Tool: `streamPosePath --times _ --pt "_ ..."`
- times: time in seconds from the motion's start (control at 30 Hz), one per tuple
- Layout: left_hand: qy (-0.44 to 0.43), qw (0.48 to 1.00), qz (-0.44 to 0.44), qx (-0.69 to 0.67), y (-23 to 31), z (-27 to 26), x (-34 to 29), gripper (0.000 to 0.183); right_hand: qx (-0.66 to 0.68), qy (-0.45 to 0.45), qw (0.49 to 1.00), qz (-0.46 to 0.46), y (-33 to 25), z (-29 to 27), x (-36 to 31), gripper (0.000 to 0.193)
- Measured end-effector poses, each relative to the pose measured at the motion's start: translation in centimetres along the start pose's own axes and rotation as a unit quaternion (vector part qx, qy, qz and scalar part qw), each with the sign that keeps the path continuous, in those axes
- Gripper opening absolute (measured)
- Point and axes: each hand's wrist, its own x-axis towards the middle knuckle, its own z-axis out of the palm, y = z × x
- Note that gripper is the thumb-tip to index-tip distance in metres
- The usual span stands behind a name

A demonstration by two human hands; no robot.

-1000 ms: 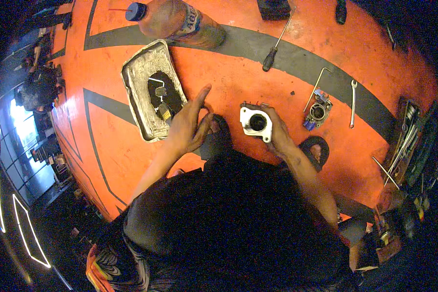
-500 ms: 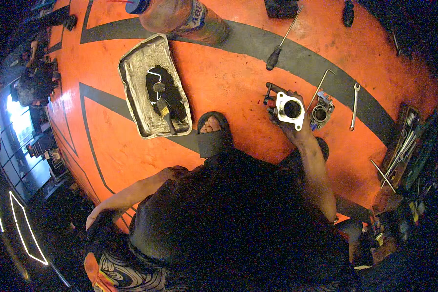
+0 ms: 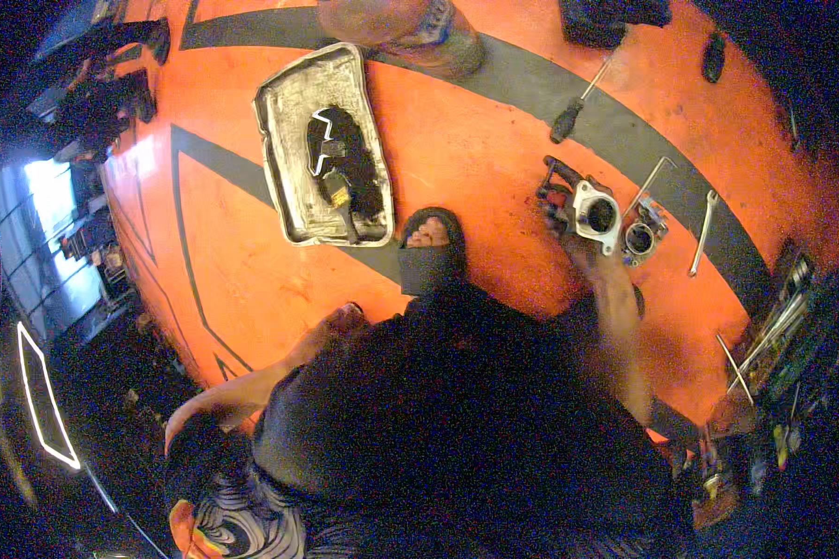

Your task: The person disassembles a mechanical motorcycle part by hand while sitting on the floor, using an allen key to remove bolts and placing the pieces into a small tray.

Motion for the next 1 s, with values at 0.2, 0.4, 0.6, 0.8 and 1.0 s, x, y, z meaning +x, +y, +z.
streamPosePath --times 0.2,0.4,0.6,0.8,1.0 --pt "0.121 0.877 0.017 -0.466 2.2 0.4 -0.3 0.059 -0.027 -0.006 0.999 0.021 1.0 -1.3 0.5 0.05" --pt "0.196 0.781 -0.01 -0.592 1.8 -2.6 -1.3 0.075 -0.044 -0.003 0.998 0.045 2.2 -1.4 -0.3 0.049" --pt "0.132 0.947 0.043 -0.289 0.9 -3.9 -0.1 0.05 -0.051 -0.017 0.996 0.068 3.6 -0.8 -0.8 0.048" --pt "0.146 0.911 0.024 -0.385 -0.6 -9.8 -0.9 0.065 -0.059 -0.032 0.994 0.085 4.9 -0.1 -1.1 0.048" --pt "0.541 0.825 -0.126 -0.1 -3.9 -16.2 -2.4 0.066 -0.065 -0.036 0.993 0.094 5.4 1.0 -1.2 0.047"
